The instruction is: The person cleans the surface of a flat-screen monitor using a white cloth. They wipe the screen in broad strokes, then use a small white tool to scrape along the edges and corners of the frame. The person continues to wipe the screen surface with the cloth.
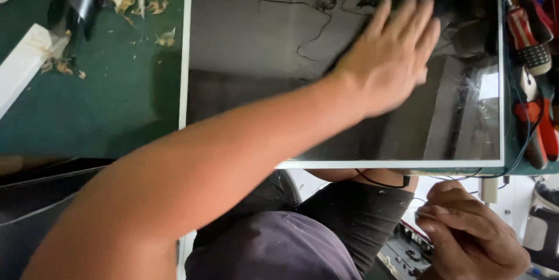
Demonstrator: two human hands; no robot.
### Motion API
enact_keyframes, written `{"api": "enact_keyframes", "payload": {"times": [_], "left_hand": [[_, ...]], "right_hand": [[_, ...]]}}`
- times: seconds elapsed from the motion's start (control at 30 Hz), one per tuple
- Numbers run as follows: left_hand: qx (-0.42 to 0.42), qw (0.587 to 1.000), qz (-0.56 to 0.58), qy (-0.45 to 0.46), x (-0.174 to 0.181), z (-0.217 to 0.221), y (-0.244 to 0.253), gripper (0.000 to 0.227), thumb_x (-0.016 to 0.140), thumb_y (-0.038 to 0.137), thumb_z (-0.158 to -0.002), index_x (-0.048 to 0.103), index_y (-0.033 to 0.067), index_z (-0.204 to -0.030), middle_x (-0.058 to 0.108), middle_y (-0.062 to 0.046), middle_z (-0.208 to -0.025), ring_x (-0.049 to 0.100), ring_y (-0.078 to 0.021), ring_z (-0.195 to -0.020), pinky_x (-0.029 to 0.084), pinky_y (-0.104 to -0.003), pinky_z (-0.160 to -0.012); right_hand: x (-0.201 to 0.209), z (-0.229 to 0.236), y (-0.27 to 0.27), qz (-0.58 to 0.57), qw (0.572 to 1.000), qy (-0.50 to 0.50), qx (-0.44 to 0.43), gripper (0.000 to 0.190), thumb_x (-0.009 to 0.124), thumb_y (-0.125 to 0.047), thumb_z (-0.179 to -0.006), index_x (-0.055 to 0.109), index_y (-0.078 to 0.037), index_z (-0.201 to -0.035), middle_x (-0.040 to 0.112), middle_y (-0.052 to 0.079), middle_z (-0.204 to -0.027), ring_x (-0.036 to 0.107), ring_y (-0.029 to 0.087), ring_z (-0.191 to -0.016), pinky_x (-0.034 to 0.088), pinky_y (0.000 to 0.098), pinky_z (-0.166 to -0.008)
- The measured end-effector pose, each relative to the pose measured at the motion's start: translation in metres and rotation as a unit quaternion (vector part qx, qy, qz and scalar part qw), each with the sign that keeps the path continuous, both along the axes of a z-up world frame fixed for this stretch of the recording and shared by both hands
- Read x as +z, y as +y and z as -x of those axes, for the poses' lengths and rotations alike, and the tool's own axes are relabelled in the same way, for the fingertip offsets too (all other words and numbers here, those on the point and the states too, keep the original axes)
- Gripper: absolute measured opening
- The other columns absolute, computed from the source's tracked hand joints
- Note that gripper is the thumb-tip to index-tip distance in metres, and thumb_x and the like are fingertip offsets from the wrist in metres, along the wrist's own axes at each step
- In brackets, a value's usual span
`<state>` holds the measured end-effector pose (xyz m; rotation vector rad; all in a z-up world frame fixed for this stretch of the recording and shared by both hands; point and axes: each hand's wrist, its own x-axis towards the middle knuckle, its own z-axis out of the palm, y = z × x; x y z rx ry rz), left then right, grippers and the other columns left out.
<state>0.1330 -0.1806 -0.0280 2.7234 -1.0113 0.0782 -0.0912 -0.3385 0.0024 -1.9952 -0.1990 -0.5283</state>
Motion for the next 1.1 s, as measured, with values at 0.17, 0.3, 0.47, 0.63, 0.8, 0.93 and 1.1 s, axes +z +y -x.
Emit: {"api": "enact_keyframes", "payload": {"times": [0.17,0.3,0.47,0.63,0.8,0.93,1.1], "left_hand": [[-0.042,0.988,0.104,-0.107,0.020,-0.004,0.043,0.058,0.051,0.043,-0.117,0.055,-0.0042,-0.149,0.034,-0.033,-0.165,0.027,-0.0505,-0.155,0.023,-0.066,-0.130],[-0.205,0.975,0.044,-0.071,0.031,0.054,0.098,0.074,0.041,0.059,-0.111,0.046,0.0012,-0.157,0.036,-0.030,-0.168,0.033,-0.0477,-0.157,0.023,-0.062,-0.130],[-0.316,0.947,0.063,0.001,0.001,0.095,0.109,0.095,0.027,0.078,-0.101,0.032,0.0092,-0.168,0.032,-0.007,-0.176,0.026,-0.0307,-0.164,0.011,-0.054,-0.137],[-0.365,0.930,0.048,0.018,-0.013,0.060,0.047,0.099,0.015,0.086,-0.095,0.033,0.0180,-0.166,0.030,-0.004,-0.175,0.019,-0.0272,-0.164,0.003,-0.056,-0.135],[-0.381,0.916,-0.106,0.061,0.011,0.001,0.000,0.073,0.015,0.073,-0.101,0.014,0.0421,-0.167,0.006,0.001,-0.178,0.002,-0.0280,-0.164,-0.004,-0.059,-0.129],[-0.124,0.980,-0.058,-0.146,0.001,-0.050,0.013,0.069,0.038,0.056,-0.110,0.032,0.0189,-0.167,0.032,-0.019,-0.171,0.031,-0.0431,-0.155,0.030,-0.065,-0.120],[-0.090,0.973,0.142,-0.160,0.043,-0.026,0.090,0.043,0.072,-0.005,-0.092,0.064,-0.0034,-0.134,0.066,-0.019,-0.114,0.069,-0.0380,-0.086,0.054,-0.047,-0.061]], "right_hand": [[-0.010,0.012,-0.048,0.057,0.998,0.007,0.017,0.025,0.076,-0.002,-0.084,0.064,0.001,-0.106,0.071,0.020,-0.092,0.073,0.029,-0.081,0.063,0.0439,-0.098],[-0.017,0.017,-0.047,0.021,0.995,0.055,-0.086,0.017,0.074,0.002,-0.088,0.064,0.004,-0.101,0.067,0.021,-0.089,0.067,0.029,-0.081,0.062,0.0449,-0.100],[-0.029,-0.005,-0.055,-0.040,0.998,0.005,0.039,0.027,0.079,-0.006,-0.079,0.068,0.002,-0.103,0.071,0.014,-0.079,0.070,0.024,-0.068,0.059,0.0381,-0.077],[-0.021,-0.023,-0.049,-0.024,0.993,-0.035,0.113,0.023,0.078,-0.011,-0.083,0.069,-0.002,-0.102,0.075,0.014,-0.081,0.073,0.021,-0.065,0.059,0.0348,-0.073],[-0.027,-0.024,-0.054,-0.017,0.987,-0.061,0.151,0.023,0.078,-0.009,-0.088,0.069,-0.003,-0.109,0.077,0.008,-0.083,0.078,0.017,-0.070,0.064,0.0311,-0.073],[-0.012,-0.033,-0.053,0.022,0.999,0.046,-0.003,0.028,0.080,-0.003,-0.086,0.069,0.007,-0.110,0.074,0.016,-0.094,0.073,0.025,-0.087,0.062,0.0359,-0.096],[0.034,-0.101,-0.031,0.217,0.958,0.091,0.162,0.007,0.068,-0.001,-0.096,0.075,0.001,-0.096,0.076,0.013,-0.097,0.072,0.026,-0.088,0.055,0.0326,-0.081]]}}
